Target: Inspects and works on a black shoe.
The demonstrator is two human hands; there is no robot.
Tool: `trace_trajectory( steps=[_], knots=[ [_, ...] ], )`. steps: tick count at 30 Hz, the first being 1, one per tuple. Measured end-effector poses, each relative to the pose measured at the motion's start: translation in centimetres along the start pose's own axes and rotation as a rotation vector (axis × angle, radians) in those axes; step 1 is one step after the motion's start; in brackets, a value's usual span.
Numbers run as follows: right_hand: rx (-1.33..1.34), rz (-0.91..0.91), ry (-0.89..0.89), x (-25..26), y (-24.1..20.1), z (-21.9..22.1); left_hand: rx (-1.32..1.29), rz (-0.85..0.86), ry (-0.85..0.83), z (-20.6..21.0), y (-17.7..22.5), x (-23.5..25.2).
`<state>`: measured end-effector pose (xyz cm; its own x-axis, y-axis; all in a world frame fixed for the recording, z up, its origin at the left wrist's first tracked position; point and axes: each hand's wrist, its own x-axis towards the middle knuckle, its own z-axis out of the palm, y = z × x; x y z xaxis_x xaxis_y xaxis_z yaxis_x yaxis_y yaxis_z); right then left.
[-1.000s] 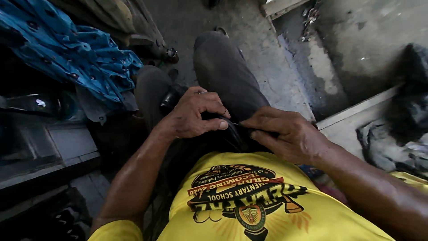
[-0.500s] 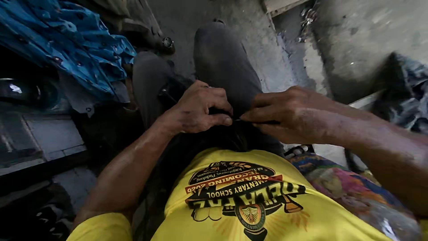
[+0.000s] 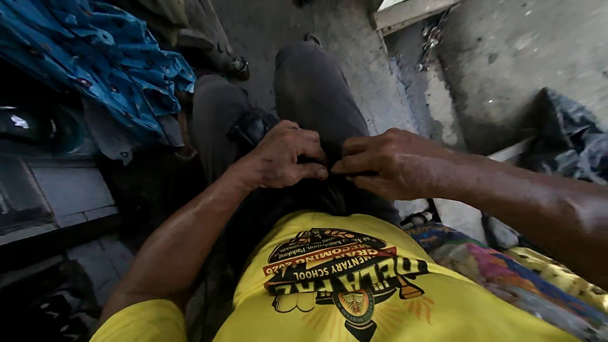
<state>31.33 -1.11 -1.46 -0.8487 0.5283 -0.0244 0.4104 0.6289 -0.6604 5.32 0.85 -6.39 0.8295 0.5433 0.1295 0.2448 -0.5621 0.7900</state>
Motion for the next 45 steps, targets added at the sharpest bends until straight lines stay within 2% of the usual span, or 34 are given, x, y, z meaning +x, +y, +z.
trace_trajectory(
  steps=[4,6,8,9,11,12,14,18,23,26,33,45],
  knots=[
    [0.025,-0.017,0.032,-0.7,0.0,-0.5,-0.038,-0.024,0.069,-0.5,1.0,0.1],
    [0.04,-0.018,0.073,-1.2,0.1,-0.6,-0.094,-0.014,0.272,-0.9,2.0,-0.7],
    [0.076,-0.021,0.087,-1.7,0.9,-0.7,-0.119,-0.085,0.594,-0.8,3.2,-2.5],
    [0.096,-0.023,0.09,-2.0,1.4,-0.7,-0.119,-0.17,0.74,-0.5,3.7,-3.7],
    [0.134,-0.025,0.112,-2.5,2.1,-0.7,-0.165,-0.407,0.855,0.4,4.4,-5.9],
    [0.156,-0.028,0.125,-2.6,2.3,-0.7,-0.212,-0.506,0.829,0.9,4.5,-6.5],
    [0.21,-0.036,0.128,-2.9,2.8,-0.5,-0.309,-0.58,0.69,1.2,4.4,-6.7],
    [0.289,-0.046,0.144,-3.3,3.6,0.2,-0.86,-0.513,0.453,0.5,2.9,-5.5],
    [0.324,-0.081,0.158,-3.2,3.6,0.7,-1.1,-0.491,0.159,0.6,2.1,-3.6],
    [0.329,-0.1,0.164,-3.2,3.7,0.8,-1.132,-0.484,0.164,0.9,1.5,-3.5],
    [0.349,-0.114,0.13,-3.0,3.7,0.4,-1.213,-0.317,0.146,1.6,0.6,-3.3],
    [0.17,-0.067,0.065,-2.1,2.7,-0.2,-1.22,-0.388,0.098,1.2,0.6,-3.1]
  ],
)
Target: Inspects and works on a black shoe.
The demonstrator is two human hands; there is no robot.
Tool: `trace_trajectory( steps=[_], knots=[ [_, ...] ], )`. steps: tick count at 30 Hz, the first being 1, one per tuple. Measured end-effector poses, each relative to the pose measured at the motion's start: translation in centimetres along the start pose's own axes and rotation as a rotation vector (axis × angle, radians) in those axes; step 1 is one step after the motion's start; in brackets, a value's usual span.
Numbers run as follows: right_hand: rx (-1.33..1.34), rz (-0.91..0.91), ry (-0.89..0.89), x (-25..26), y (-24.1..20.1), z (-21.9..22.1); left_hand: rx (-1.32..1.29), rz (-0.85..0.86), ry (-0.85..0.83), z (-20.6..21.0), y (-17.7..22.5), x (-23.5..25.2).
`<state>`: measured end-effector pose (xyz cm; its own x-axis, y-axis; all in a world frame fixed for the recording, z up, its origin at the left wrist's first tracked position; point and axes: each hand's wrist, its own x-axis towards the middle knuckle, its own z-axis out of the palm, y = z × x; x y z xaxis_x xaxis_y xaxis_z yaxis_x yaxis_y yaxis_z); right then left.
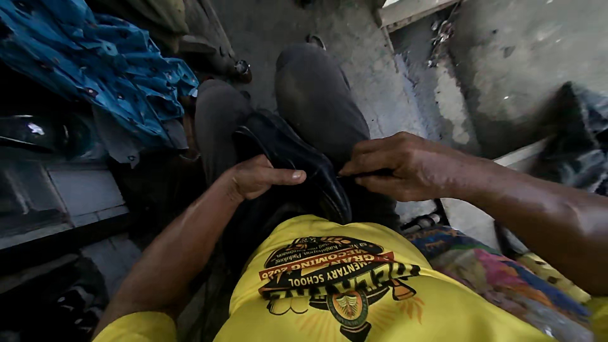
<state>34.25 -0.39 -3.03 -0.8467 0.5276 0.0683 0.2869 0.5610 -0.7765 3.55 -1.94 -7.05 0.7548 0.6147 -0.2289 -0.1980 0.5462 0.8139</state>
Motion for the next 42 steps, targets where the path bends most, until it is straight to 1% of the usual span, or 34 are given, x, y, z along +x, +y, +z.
trace_trajectory(
  steps=[6,11,14,17,18,20,22,24,26,28,30,32,33,34,36,38,40,42],
  knots=[
    [-0.076,0.047,0.023,0.5,-1.2,0.8,-0.017,-0.017,-0.023,0.0,0.2,-0.1],
    [-0.091,0.083,0.046,1.0,-1.5,1.5,-0.025,-0.023,0.003,0.1,0.2,-0.1],
    [-0.081,0.049,0.076,0.9,-2.2,1.2,0.024,0.048,-0.017,0.2,0.3,-0.4],
    [-0.125,0.029,0.118,0.2,-3.7,0.1,0.151,0.178,-0.009,1.0,1.9,-0.6],
    [-0.136,0.039,0.137,-0.3,-4.0,-0.1,0.2,0.197,0.009,0.9,2.4,-0.7],
    [-0.109,0.072,0.19,-1.5,-3.6,0.1,0.316,0.177,0.107,-0.2,3.7,-1.4],
    [-0.014,0.116,0.247,-2.6,-2.4,0.6,0.41,0.13,0.275,-2.0,5.3,-2.9],
    [0.069,0.162,0.276,-3.3,-1.8,1.0,0.395,0.161,0.437,-3.9,7.2,-5.0],
    [0.114,0.182,0.294,-3.6,-1.6,1.3,0.348,0.269,0.562,-6.2,8.7,-7.1],
    [0.123,0.189,0.303,-3.6,-1.6,1.4,0.223,0.35,0.721,-8.3,9.5,-8.6],
    [0.121,0.201,0.297,-3.6,-1.7,1.3,0.168,0.352,0.879,-9.6,9.6,-9.1],
    [0.133,0.199,0.292,-3.6,-1.7,1.3,0.34,0.292,0.962,-9.4,9.1,-9.1],
    [0.137,0.191,0.29,-3.6,-1.6,1.3,0.458,0.279,0.947,-8.6,8.9,-8.8],
    [0.137,0.19,0.285,-3.6,-1.6,1.2,0.555,0.3,0.893,-7.5,8.7,-8.2],
    [0.128,0.202,0.266,-3.6,-1.7,1.1,0.685,0.359,0.722,-4.2,7.3,-6.7],
    [0.121,0.198,0.26,-3.6,-1.8,1.0,0.823,0.376,0.522,-1.0,5.9,-4.5],
    [0.121,0.197,0.263,-3.8,-2.0,1.1,1.024,0.347,0.366,0.9,4.9,-2.2],
    [0.097,0.195,0.252,-4.1,-2.4,1.2,1.177,0.242,0.227,1.9,4.8,-0.6]
  ],
)
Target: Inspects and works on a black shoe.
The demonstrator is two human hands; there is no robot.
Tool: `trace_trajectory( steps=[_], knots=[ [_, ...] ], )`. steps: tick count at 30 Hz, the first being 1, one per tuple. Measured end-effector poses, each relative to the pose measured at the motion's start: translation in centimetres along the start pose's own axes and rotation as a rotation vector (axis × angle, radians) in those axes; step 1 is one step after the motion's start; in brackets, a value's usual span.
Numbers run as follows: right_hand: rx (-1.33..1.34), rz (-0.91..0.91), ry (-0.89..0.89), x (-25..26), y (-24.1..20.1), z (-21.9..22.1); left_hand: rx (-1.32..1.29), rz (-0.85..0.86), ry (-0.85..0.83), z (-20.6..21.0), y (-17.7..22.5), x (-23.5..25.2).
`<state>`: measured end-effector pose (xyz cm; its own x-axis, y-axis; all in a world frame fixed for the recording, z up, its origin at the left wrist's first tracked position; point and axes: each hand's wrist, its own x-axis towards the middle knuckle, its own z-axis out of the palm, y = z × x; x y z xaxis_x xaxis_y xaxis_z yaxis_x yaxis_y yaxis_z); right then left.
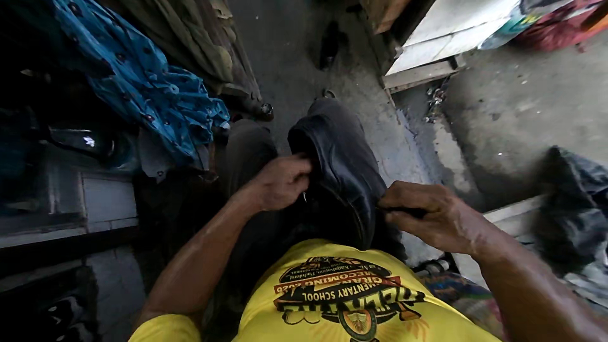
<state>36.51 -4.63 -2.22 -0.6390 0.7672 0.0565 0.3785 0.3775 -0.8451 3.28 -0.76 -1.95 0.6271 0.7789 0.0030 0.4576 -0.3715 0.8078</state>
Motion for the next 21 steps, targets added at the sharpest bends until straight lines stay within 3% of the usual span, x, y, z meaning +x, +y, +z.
trace_trajectory(
  steps=[4,10,15,17,19,21],
  knots=[
    [-0.026,-0.027,0.006,-1.3,-1.1,0.2,0.022,-0.037,-0.343,-1.2,0.6,1.2],
    [-0.052,0.007,0.041,-2.2,-1.6,0.5,0.033,-0.107,-0.447,-1.4,1.3,2.5],
    [0.065,0.075,0.081,-2.7,0.5,0.3,0.052,-0.013,-0.243,-1.0,1.3,2.3],
    [0.132,0.103,0.085,-3.1,1.7,0.2,-0.16,-0.104,0.043,-0.8,1.5,1.5],
    [0.192,0.11,0.097,-3.4,3.0,0.3,-0.375,-0.06,0.316,-0.3,-1.1,1.7],
    [0.233,0.113,0.101,-3.5,3.7,0.4,-0.567,-0.033,0.333,0.5,-3.5,2.1]
  ],
)
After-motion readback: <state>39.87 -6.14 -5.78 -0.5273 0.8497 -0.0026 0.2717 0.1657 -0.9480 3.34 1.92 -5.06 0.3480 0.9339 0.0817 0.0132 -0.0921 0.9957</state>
